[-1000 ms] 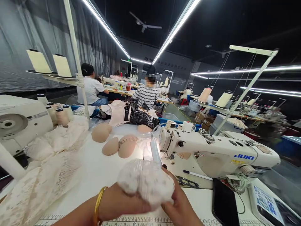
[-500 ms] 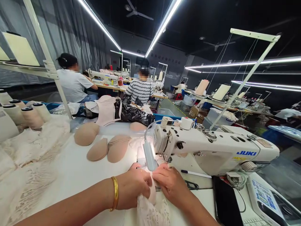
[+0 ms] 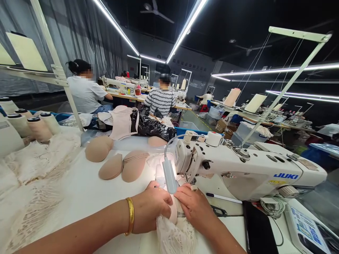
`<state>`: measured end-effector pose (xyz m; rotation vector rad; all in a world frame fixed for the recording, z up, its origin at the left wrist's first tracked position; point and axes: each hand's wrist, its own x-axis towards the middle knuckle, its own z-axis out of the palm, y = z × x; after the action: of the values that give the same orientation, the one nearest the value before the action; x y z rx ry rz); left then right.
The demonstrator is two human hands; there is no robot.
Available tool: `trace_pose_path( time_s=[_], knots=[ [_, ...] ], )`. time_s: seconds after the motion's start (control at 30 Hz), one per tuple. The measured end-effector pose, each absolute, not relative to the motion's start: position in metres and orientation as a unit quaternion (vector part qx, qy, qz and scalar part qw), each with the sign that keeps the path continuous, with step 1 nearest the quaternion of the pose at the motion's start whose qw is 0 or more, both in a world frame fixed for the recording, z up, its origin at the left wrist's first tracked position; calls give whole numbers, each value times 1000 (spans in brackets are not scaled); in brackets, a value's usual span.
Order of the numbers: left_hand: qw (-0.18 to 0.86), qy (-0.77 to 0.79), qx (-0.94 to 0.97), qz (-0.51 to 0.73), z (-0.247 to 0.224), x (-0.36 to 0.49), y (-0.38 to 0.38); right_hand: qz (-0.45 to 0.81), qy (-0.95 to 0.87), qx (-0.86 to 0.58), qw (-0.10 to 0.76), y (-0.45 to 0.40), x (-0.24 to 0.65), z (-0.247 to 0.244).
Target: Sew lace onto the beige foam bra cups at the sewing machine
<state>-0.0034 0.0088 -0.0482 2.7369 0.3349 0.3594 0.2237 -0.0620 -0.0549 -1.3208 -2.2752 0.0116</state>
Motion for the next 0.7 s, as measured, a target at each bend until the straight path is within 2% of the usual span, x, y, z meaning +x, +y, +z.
trace_pose_path(
  time_s=[0.3,0.7],
  knots=[
    [180,98,975,83,-13,-6,11,-8,-832,-500,239,-64,223,-55],
    [143,102,980,98,-8,-6,35,-21,-840,-481,248,-64,226,-59]
  ],
)
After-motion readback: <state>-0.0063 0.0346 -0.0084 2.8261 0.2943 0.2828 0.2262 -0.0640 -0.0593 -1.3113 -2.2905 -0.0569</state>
